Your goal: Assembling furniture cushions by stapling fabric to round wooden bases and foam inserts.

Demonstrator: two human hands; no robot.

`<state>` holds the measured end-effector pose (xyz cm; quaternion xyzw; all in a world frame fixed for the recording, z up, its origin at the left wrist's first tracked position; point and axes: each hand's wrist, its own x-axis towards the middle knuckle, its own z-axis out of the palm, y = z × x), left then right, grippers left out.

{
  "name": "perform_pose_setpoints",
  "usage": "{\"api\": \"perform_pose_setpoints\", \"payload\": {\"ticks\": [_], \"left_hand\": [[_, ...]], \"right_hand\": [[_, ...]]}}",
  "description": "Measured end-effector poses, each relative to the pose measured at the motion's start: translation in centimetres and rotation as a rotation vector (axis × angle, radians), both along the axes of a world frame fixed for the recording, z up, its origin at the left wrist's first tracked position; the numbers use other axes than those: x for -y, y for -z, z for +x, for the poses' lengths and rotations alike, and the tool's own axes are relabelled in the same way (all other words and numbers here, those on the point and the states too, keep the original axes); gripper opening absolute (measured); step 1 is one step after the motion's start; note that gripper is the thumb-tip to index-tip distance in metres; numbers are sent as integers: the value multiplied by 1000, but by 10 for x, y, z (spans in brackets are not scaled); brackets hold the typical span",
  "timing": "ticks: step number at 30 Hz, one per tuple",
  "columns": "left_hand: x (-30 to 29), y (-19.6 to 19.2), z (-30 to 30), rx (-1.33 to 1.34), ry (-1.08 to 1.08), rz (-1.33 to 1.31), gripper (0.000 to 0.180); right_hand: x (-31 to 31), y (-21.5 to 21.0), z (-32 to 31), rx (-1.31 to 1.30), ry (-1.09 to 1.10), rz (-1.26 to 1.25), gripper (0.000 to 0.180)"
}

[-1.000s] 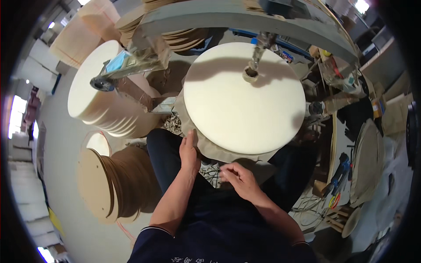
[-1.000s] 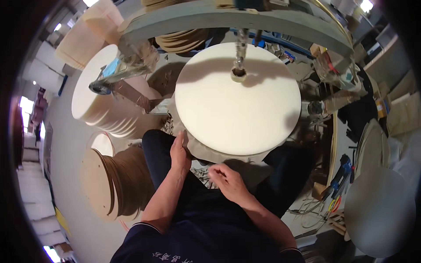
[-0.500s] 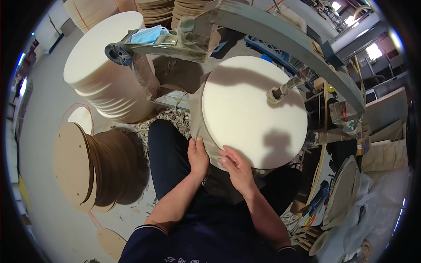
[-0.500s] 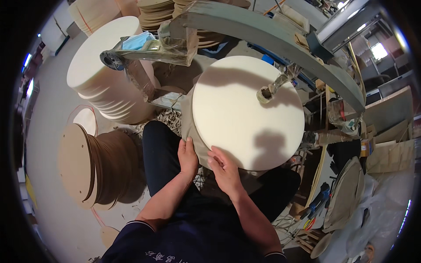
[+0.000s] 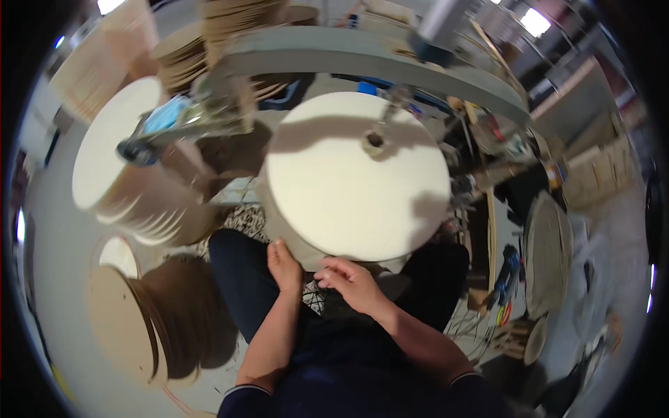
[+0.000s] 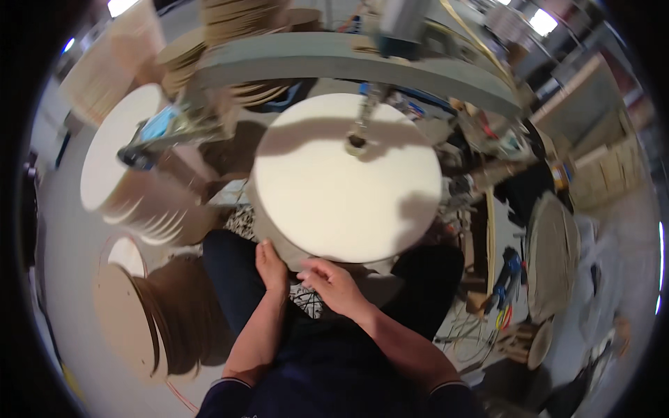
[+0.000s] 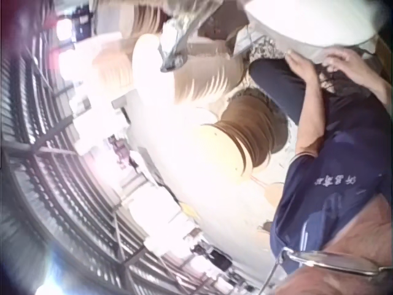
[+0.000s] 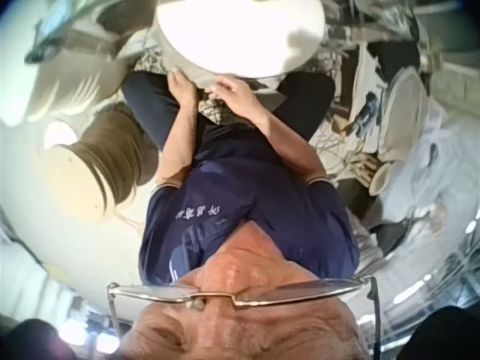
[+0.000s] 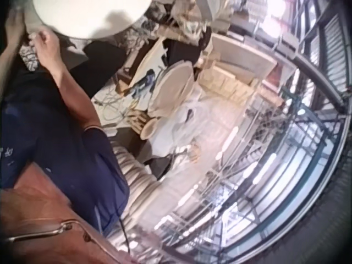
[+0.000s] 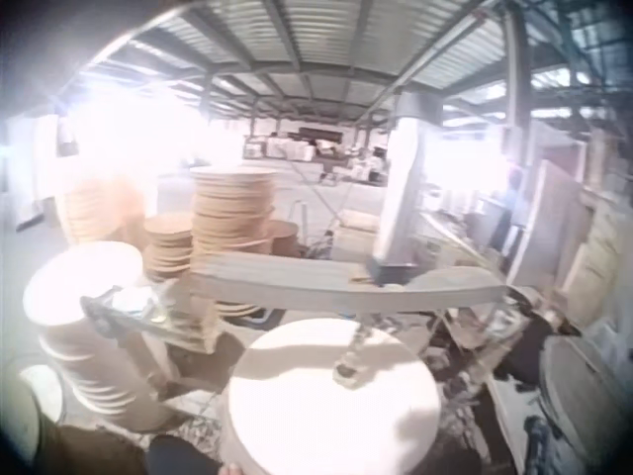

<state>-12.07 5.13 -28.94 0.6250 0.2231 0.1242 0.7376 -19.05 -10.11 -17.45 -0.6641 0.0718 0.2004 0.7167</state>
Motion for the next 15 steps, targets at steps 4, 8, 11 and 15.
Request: {"api": "perform_pose_setpoints", "payload": {"ticks": [4,8,11,15], "left_hand": [[-19,6,-2,-60,-66,-50,29],[-17,-37,2,-11,-67,-74,52],[-24,-56,8,162,-57,269,54],[-3,-91,8,421,296,894,55]], "right_hand": [[18,3,-22,27,-44,-84,30],[63,28,-39,-78,20,-150,33],[90,37,-51,-308,144,11,36],[114,52,-60,-425,482,278,46]]}}
